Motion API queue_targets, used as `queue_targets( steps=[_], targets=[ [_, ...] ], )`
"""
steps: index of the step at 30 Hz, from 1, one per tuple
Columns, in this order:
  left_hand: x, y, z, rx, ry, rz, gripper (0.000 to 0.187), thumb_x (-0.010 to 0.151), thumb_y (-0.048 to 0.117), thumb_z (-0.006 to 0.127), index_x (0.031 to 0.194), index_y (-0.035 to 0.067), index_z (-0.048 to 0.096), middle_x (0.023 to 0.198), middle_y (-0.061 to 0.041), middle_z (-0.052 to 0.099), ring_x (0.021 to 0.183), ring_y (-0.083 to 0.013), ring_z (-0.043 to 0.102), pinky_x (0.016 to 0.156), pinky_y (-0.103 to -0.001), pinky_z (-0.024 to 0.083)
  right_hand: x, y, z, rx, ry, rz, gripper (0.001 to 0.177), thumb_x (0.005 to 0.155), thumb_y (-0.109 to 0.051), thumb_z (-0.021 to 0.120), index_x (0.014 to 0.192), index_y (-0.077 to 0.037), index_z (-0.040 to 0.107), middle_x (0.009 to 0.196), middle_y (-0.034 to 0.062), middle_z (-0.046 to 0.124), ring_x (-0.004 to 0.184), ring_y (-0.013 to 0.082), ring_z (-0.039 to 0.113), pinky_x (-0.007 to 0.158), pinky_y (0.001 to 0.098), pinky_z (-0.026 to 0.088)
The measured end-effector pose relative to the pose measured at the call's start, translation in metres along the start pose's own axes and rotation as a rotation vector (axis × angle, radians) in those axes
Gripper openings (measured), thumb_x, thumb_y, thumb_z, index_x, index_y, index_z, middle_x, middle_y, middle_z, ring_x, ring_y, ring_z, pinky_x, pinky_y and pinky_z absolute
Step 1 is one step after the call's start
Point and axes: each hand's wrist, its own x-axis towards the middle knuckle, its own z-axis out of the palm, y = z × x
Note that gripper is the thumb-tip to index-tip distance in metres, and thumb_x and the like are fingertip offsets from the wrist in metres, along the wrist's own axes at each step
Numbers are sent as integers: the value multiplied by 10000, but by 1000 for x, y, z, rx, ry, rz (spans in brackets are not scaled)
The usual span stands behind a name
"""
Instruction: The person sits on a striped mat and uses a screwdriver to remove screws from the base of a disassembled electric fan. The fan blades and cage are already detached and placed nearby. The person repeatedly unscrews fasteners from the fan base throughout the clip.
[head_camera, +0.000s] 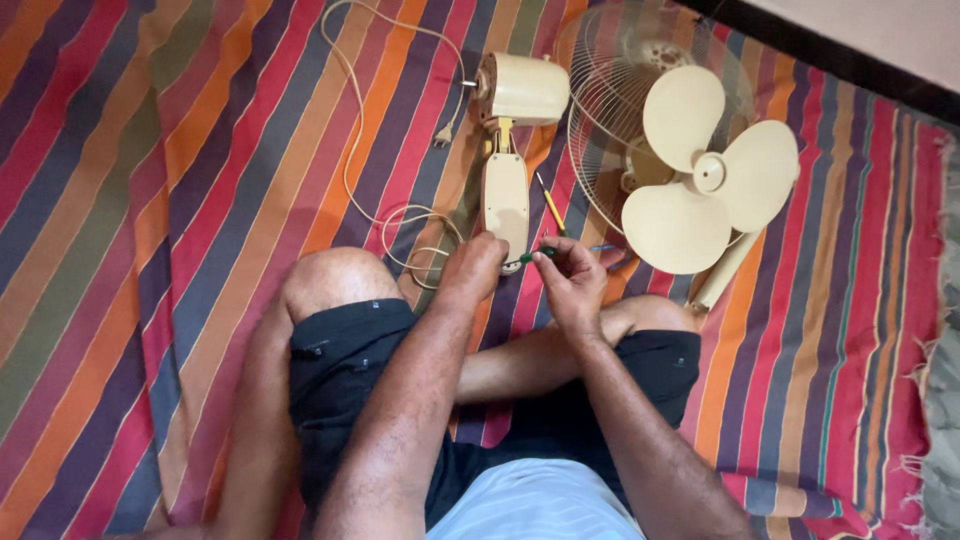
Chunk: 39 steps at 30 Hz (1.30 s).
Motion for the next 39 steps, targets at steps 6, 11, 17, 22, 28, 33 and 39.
queue_targets(
  steps=[6, 11, 17, 22, 28, 33, 39],
  targets=[
    [0, 7, -7, 39, -10, 17, 152, 851, 8, 604, 895, 60, 740, 1019, -195, 700, 949, -425, 705, 792, -535, 572, -2, 1, -5, 39, 16, 0, 232, 931, 40, 751, 1151, 22, 680, 976, 16, 724, 855, 57, 659, 767, 202, 548],
    [-3, 15, -11, 26, -20, -29, 147, 835, 30, 620, 937, 53, 722, 1012, -203, 697, 948, -431, 701, 805, -538, 569, 2, 4, -11, 25, 45, 12, 226, 923, 37, 752, 1138, 21, 688, 990, 14, 731, 872, 57, 669, 785, 202, 555],
    [-4, 21, -16, -8, -22, -81, 146, 833, 112, 691, 963, 48, 701, 1026, -192, 699, 969, -413, 694, 834, -528, 558, 7, 11, -7, 81, 34, 19, 231, 930, 24, 750, 1154, 17, 692, 1007, 16, 738, 875, 59, 673, 795, 207, 560],
    [-7, 16, -15, -104, 64, -45, 151, 790, 74, 698, 941, 62, 712, 1014, -174, 699, 952, -417, 686, 797, -533, 547, 5, 12, -5, 60, 59, 12, 227, 929, 19, 752, 1149, 19, 697, 992, 22, 742, 867, 61, 683, 793, 205, 565],
    [-6, 8, -4, -6, 51, 25, 135, 839, 19, 640, 871, 93, 749, 995, -156, 701, 938, -399, 703, 800, -524, 564, 10, 20, -8, 190, 172, 88, 246, 932, -15, 772, 1167, 12, 703, 908, 4, 692, 798, 64, 640, 727, 199, 535],
    [-3, 9, -6, 22, 21, -25, 120, 822, 134, 755, 887, 38, 730, 1002, -189, 691, 950, -408, 695, 821, -520, 562, 24, 23, -15, 554, 229, 374, 249, 959, -71, 720, 1191, -17, 647, 850, 24, 689, 619, 82, 538, 522, 214, 405],
    [-7, 16, -15, -131, 70, -75, 230, 716, 86, 787, 920, 18, 705, 1050, -178, 686, 987, -418, 669, 819, -527, 541, 37, 45, -10, 621, 164, 816, 231, 1025, -174, 588, 1206, -34, 623, 809, 23, 635, 607, 131, 627, 537, 258, 526]
  ],
)
